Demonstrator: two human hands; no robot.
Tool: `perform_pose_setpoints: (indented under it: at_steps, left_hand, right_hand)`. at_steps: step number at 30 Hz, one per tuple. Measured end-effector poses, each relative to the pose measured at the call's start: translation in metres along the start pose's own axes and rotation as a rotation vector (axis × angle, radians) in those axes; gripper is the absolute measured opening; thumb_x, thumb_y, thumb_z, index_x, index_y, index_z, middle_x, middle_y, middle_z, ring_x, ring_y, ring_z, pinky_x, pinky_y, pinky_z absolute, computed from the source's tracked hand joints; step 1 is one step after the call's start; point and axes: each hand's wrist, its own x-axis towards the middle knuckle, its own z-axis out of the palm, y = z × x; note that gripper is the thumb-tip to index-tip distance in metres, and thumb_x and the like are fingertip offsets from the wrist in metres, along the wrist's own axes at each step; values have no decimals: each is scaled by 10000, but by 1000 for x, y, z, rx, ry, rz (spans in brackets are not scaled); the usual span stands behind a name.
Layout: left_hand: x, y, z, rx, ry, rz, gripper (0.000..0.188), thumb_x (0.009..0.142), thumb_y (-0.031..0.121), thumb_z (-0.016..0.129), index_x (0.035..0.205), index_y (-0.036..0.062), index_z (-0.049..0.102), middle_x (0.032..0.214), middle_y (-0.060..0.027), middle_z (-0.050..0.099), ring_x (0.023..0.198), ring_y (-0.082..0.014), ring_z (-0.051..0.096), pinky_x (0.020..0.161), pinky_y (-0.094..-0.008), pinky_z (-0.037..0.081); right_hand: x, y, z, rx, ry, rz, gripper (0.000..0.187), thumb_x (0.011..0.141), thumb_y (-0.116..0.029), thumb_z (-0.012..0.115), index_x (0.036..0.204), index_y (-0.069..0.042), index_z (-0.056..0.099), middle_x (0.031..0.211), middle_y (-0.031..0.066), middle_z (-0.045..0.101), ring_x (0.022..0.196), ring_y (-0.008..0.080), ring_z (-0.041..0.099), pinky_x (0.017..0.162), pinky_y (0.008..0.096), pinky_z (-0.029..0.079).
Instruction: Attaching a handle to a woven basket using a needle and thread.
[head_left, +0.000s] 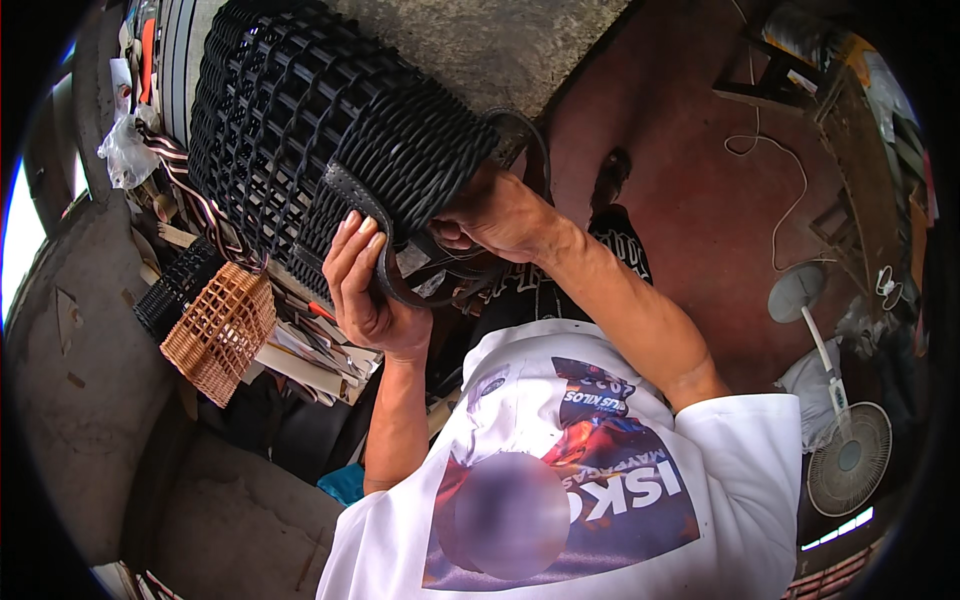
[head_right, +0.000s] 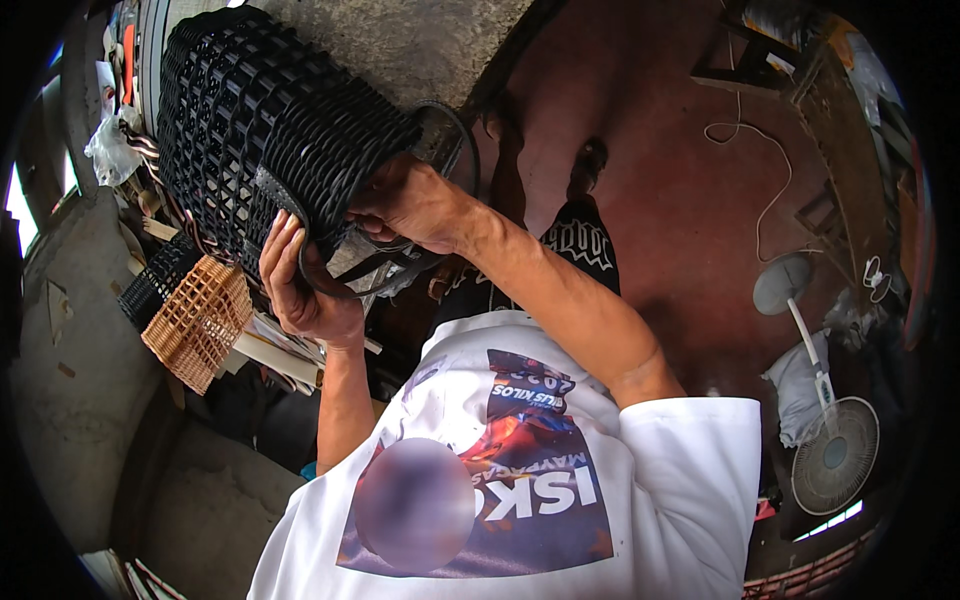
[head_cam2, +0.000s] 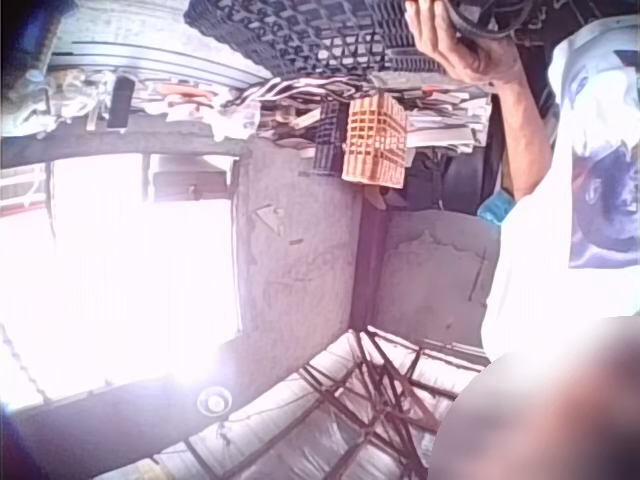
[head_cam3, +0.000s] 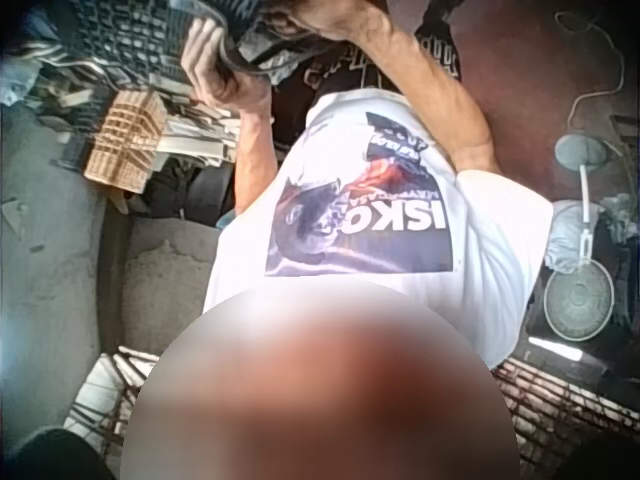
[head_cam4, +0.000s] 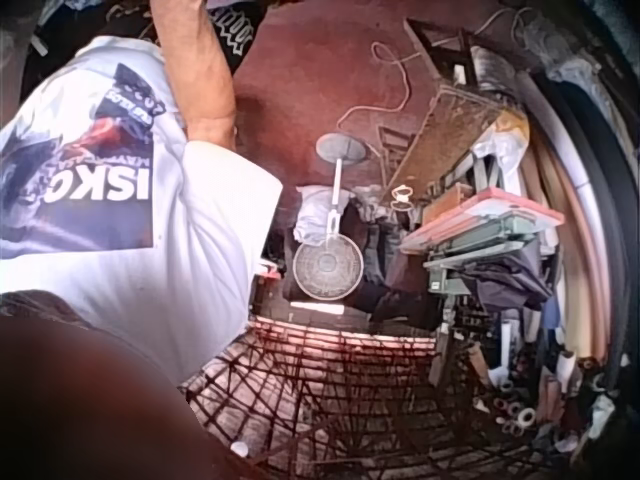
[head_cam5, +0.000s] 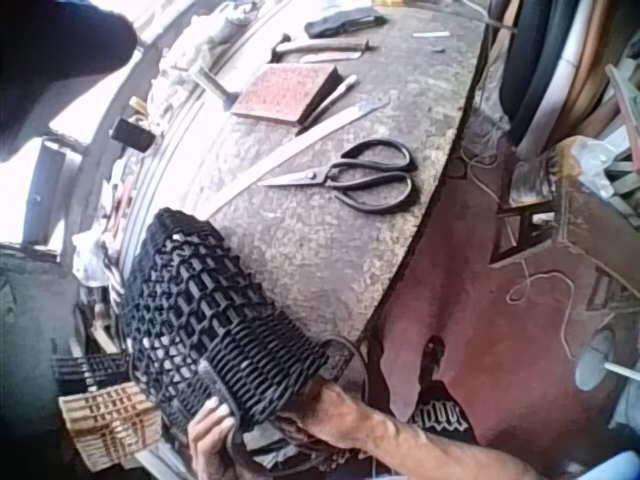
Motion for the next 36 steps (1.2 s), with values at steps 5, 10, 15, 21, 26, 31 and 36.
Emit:
perform_pose_setpoints:
  at_steps: [5,10,15,21,26,31,36]
  left_hand:
    - [0,1,1,2,7,-4,181,879,-124,568,1021,-49,652,1125,-187,677,1137,-329,641,1011,-407,483]
    - [0,0,1,-18,24,-22,159,861,-54,633,1017,-40,663,1101,-176,692,1124,-340,648,1022,-437,475]
    - [0,1,0,-15,0,-17,158,900,-100,558,1021,-51,647,1117,-182,679,1135,-339,640,1017,-414,477]
    - [0,0,-1,-13,-9,4,195,913,-105,503,1047,-49,634,1125,-177,677,1144,-340,636,1020,-412,476]
    - [0,0,0,-47,1,-11,194,915,-101,496,1047,-44,626,1132,-176,674,1149,-341,633,1021,-406,476]
    - [-2,-2,-1,-39,19,-33,150,873,25,672,1016,-17,652,1100,-170,694,1120,-350,643,1040,-466,459]
    - [-2,-2,-1,-31,1,-6,149,885,43,661,1017,-25,643,1096,-178,692,1112,-360,643,1033,-468,461]
  right_hand:
    - [-3,3,3,-118,-28,-120,155,898,-74,662,766,3,637,627,41,567,523,101,521,474,252,400]
    - [-9,9,5,83,-2,29,170,901,-85,668,756,-2,636,615,48,571,526,114,547,483,265,430]
    - [-12,5,5,239,-18,119,185,922,-88,667,752,-21,636,620,51,572,540,121,558,493,273,449]
    - [-14,0,6,283,-13,165,158,932,-82,661,787,-22,641,680,38,587,596,118,573,504,265,451]
    - [-14,-4,5,271,-28,186,131,936,-78,655,822,-14,646,688,37,589,597,114,569,504,264,451]
    - [-17,-4,7,235,-2,165,128,933,-80,660,837,3,645,692,55,601,592,121,584,512,272,479]
    - [-20,-2,8,272,4,146,121,924,-73,665,847,18,646,704,78,622,599,138,616,527,286,523]
